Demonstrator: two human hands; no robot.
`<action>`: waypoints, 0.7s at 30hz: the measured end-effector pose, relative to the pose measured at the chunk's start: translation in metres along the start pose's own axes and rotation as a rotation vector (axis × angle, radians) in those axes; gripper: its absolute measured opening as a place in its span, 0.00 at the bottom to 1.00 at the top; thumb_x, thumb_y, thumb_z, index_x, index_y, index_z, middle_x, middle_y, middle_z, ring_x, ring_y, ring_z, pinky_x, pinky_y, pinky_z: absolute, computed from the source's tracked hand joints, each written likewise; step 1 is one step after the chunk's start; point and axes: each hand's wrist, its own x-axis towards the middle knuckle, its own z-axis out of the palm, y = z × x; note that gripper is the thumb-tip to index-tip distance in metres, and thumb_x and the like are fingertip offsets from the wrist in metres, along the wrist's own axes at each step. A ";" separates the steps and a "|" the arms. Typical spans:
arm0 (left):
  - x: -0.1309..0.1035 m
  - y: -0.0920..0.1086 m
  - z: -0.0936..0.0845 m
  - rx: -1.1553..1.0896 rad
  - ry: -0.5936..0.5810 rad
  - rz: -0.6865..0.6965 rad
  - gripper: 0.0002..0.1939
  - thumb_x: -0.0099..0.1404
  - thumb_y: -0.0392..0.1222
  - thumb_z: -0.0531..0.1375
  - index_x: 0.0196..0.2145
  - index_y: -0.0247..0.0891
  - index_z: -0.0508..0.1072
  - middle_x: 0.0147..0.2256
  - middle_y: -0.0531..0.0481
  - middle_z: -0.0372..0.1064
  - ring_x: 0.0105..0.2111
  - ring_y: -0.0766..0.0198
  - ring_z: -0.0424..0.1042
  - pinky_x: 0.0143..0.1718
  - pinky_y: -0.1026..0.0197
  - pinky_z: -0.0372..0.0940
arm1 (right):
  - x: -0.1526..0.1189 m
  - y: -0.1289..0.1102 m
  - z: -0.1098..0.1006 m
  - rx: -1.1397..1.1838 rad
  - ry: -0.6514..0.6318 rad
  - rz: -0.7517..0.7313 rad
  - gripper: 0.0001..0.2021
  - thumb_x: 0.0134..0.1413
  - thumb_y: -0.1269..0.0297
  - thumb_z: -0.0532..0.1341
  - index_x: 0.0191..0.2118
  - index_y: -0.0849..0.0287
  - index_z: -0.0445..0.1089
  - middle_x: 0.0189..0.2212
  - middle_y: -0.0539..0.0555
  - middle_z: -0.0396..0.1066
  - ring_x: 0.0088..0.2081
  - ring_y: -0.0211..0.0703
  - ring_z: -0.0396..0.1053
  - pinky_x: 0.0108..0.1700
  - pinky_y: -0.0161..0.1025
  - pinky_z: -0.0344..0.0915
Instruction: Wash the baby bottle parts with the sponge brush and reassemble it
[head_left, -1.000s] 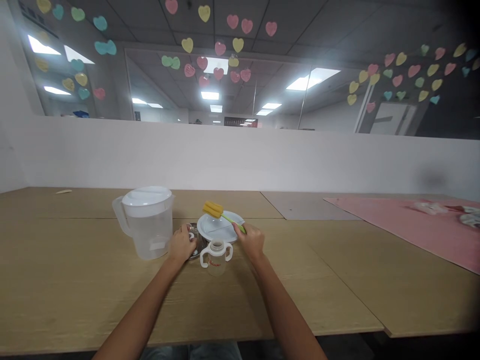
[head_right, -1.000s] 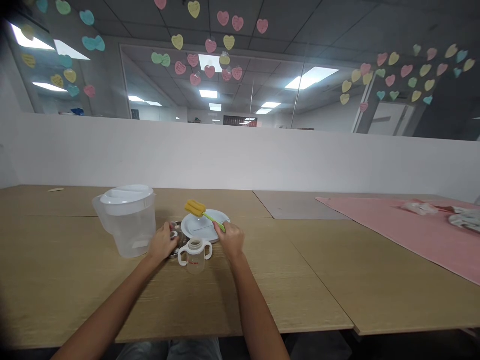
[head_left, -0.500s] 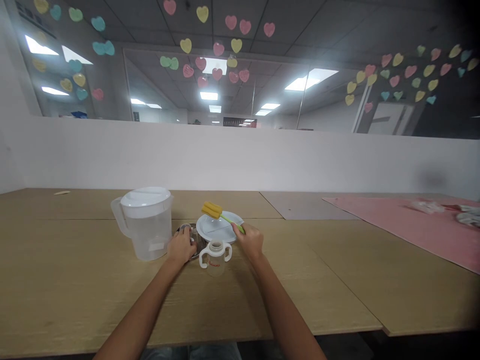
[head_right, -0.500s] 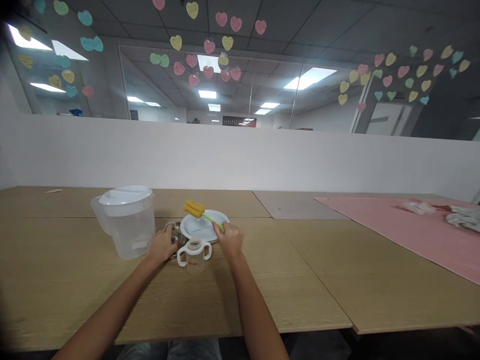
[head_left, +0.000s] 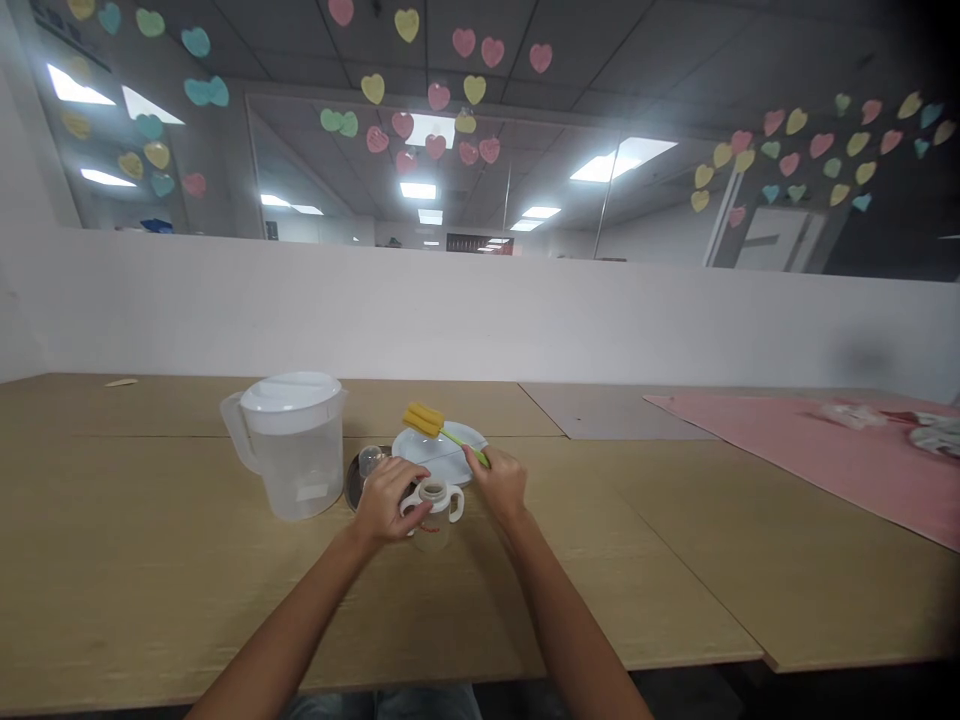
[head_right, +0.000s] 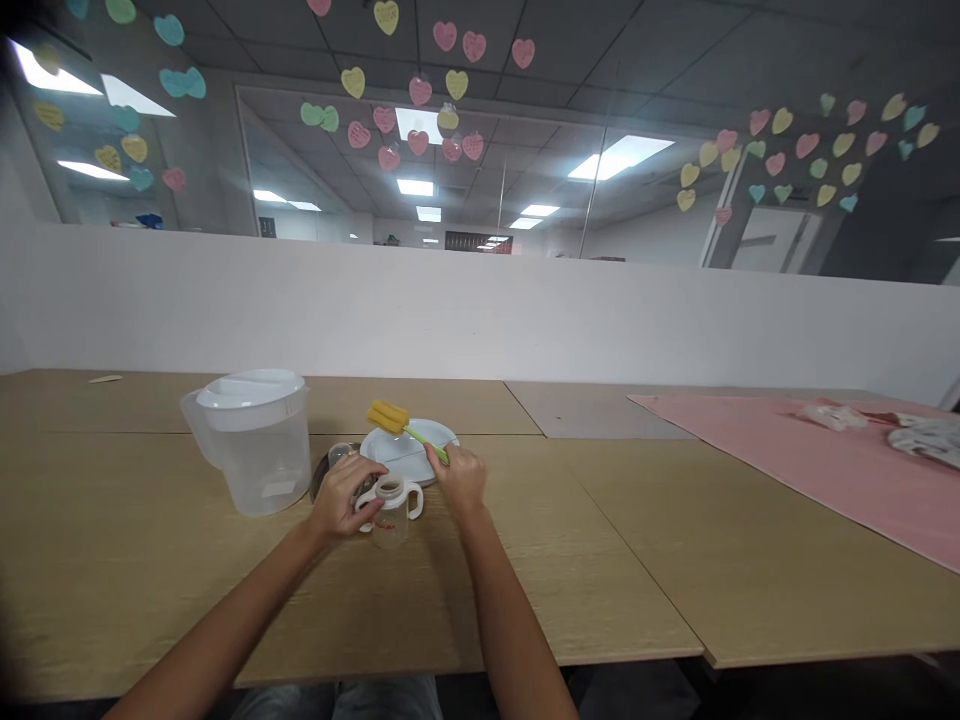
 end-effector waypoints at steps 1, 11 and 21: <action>0.000 0.001 0.001 0.001 -0.018 -0.006 0.20 0.59 0.55 0.54 0.40 0.37 0.71 0.36 0.43 0.71 0.37 0.55 0.68 0.43 0.53 0.59 | 0.000 0.000 0.000 -0.001 -0.004 0.000 0.28 0.60 0.47 0.50 0.16 0.61 0.66 0.13 0.51 0.64 0.18 0.31 0.57 0.24 0.33 0.44; 0.000 0.008 0.009 -0.095 -0.022 -0.119 0.31 0.51 0.58 0.63 0.49 0.39 0.68 0.38 0.44 0.70 0.40 0.54 0.68 0.46 0.52 0.60 | 0.000 0.000 0.000 -0.004 -0.004 -0.011 0.27 0.60 0.48 0.51 0.17 0.61 0.67 0.14 0.52 0.66 0.18 0.32 0.59 0.24 0.33 0.45; -0.004 0.016 0.026 -0.368 -0.119 -0.211 0.35 0.47 0.55 0.67 0.51 0.38 0.69 0.43 0.42 0.72 0.43 0.54 0.70 0.46 0.55 0.64 | 0.001 0.000 -0.001 -0.021 0.008 -0.015 0.27 0.61 0.48 0.50 0.18 0.61 0.67 0.14 0.52 0.67 0.18 0.32 0.60 0.24 0.33 0.45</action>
